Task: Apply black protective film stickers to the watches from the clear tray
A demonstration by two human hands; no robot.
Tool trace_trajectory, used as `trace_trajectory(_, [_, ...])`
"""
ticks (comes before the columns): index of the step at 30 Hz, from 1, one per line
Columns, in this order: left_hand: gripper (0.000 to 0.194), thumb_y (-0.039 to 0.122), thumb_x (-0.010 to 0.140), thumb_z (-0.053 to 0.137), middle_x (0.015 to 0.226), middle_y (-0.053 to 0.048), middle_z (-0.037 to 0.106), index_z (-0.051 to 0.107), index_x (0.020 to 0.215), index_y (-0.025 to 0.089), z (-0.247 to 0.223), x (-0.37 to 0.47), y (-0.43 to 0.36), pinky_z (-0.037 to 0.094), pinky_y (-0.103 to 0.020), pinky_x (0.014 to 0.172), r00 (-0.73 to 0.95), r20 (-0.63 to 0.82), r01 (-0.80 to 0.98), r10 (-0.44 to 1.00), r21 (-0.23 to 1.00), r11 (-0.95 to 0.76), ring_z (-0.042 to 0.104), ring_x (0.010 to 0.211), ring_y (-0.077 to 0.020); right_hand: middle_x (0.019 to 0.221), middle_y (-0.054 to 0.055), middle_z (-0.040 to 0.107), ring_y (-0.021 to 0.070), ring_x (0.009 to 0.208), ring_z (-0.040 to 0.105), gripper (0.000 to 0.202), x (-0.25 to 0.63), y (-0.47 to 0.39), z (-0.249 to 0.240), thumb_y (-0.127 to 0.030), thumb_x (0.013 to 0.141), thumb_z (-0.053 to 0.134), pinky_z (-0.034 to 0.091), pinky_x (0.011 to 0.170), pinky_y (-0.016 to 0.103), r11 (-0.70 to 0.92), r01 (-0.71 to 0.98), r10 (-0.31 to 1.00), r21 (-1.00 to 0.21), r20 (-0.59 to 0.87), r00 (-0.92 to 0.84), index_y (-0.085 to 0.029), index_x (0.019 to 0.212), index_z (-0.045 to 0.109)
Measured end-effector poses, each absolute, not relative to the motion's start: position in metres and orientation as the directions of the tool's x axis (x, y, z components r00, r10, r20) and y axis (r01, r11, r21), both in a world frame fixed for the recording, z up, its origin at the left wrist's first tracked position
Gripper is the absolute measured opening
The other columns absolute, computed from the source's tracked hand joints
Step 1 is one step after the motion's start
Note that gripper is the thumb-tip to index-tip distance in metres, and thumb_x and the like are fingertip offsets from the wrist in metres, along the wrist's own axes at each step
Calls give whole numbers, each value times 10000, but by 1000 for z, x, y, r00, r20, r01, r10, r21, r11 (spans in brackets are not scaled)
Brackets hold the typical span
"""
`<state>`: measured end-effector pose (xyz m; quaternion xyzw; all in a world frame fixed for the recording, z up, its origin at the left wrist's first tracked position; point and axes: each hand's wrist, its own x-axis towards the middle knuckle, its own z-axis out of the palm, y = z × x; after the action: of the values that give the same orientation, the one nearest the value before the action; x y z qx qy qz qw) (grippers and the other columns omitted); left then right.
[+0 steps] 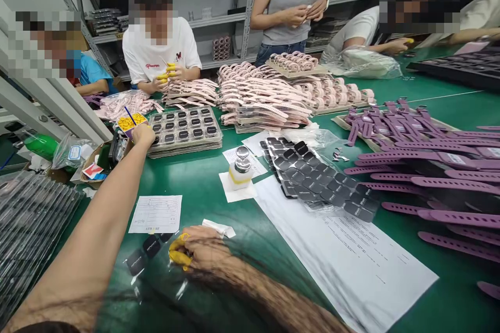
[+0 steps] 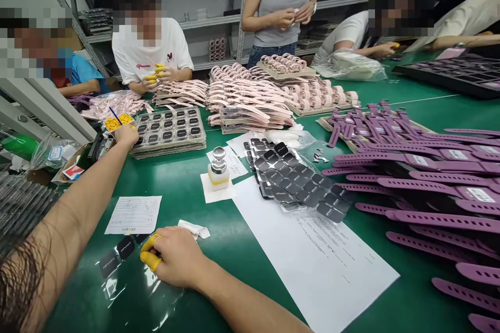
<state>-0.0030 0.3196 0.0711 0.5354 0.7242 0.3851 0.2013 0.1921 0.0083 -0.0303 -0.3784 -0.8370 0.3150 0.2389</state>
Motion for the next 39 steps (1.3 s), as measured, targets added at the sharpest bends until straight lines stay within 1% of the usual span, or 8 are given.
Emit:
trace_trajectory(8, [313,176,925,676,1299,-274,683,704,1217,67,63,-12,322,466,-596,1062,-369,184,833,911,499,237,628,1260,-425,867,-25,772,175,786,653,108,189,8,-40,-374,924,703,403,667,291,533,451,798,-716,250,-548,-306,963,777])
trace_trajectory(13, [462,340,1075,392,1462,-264,581,629,1406,121,51,9,276,363,-543,1147,-267,358,904,895,414,104,491,1389,-412,885,-1,767,178,808,671,78,192,7,-37,-315,915,724,400,666,286,508,422,803,-751,236,-547,-274,961,771])
trace_trajectory(18, [521,454,1017,565,1319,-267,631,613,1393,96,33,23,222,372,-528,1089,289,337,957,896,-103,-270,514,1306,-439,843,-11,744,144,766,636,47,191,9,-35,-272,911,730,402,693,270,509,397,797,-764,243,-554,-247,928,765])
trace_trajectory(21, [464,297,1018,589,1300,-303,640,577,1401,35,34,26,213,424,-526,1012,334,251,931,908,-240,-276,563,1265,-429,831,2,729,148,763,619,48,192,7,-35,-254,914,718,392,685,272,504,393,797,-769,238,-555,-231,924,759])
trace_trajectory(24, [392,224,1080,473,1349,-279,632,574,1401,23,39,26,210,475,-490,1022,356,208,914,911,-282,-292,593,1293,-350,844,26,714,161,768,611,111,195,3,-32,-242,962,651,373,669,287,497,390,794,-775,226,-564,-214,948,758])
trace_trajectory(27, [382,343,1068,567,1397,-157,632,616,1382,132,41,27,206,558,-488,1037,361,158,901,919,-314,-300,640,1256,-276,859,35,706,175,775,617,169,200,1,-27,-233,986,597,395,676,301,497,426,783,-756,180,-595,-224,975,765])
trace_trajectory(31, [359,361,1078,552,1363,-137,651,643,1351,147,46,40,199,589,-478,1013,309,110,918,945,-295,-266,669,1220,-258,882,49,726,204,800,659,217,204,-1,-25,-233,990,553,464,708,334,515,472,779,-715,161,-607,-253,996,769])
trace_trajectory(39, [542,406,1081,522,1379,-221,647,532,1504,67,58,64,117,559,-449,1022,142,145,990,979,-1,-143,678,1235,-256,926,110,745,302,890,705,226,208,-6,-36,-328,994,538,551,808,480,553,402,743,-730,213,-635,-344,995,763])
